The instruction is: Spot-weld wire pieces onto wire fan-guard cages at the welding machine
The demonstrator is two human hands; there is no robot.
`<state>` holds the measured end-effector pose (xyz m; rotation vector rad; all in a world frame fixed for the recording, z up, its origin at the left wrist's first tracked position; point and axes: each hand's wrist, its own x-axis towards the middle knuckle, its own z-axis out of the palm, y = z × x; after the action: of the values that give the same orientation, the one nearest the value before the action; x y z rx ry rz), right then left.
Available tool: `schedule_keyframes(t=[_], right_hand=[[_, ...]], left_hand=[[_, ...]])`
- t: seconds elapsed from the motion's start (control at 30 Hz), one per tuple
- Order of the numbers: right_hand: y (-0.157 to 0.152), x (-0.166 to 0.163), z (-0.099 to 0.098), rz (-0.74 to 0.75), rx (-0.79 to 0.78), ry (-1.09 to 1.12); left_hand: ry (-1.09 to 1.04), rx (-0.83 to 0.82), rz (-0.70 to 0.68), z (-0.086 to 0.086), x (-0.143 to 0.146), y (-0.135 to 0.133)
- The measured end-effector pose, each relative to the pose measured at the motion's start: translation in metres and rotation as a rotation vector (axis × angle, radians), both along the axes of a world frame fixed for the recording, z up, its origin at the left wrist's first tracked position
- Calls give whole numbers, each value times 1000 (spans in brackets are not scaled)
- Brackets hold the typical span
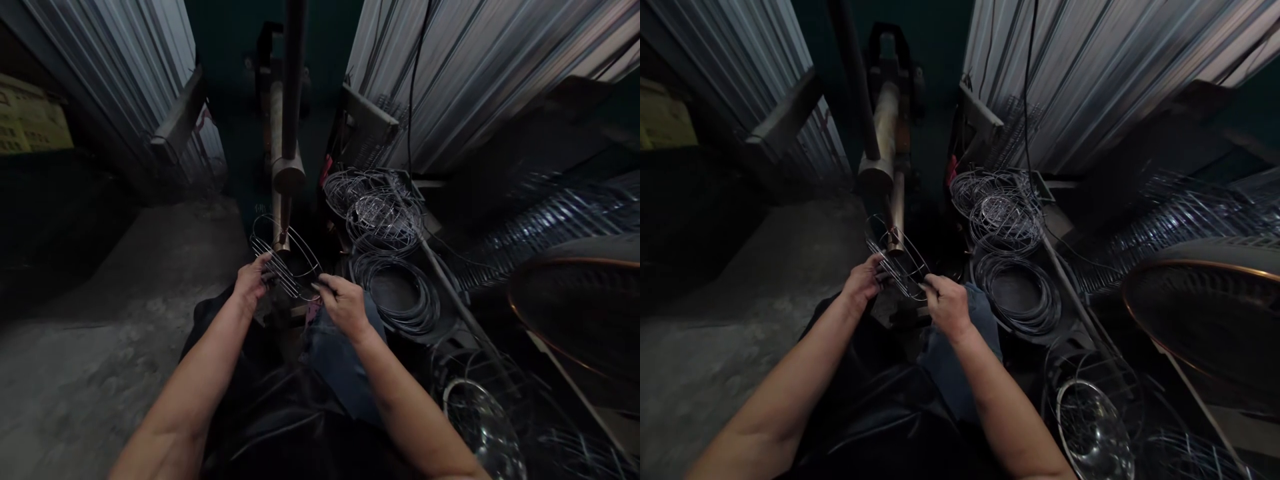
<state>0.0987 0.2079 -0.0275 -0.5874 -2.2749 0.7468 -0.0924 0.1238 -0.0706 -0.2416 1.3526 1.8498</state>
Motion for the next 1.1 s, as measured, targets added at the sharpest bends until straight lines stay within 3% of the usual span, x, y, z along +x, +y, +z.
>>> schedule_keyframes(t=[0.47, 0.87, 1.0, 1.1], right_hand=[[-4, -2, -8, -6, 91, 96], [-15, 23, -11, -132, -233, 206], [-7, 42, -20, -247, -426, 246], [-7, 54, -30, -158, -463, 120]], left_hand=[[-11, 4, -7, -8, -3, 0], [-65, 15, -10, 5, 12, -8], [-267, 19, -39, 13, 34, -28], [-429, 33, 35, 14, 49, -46]])
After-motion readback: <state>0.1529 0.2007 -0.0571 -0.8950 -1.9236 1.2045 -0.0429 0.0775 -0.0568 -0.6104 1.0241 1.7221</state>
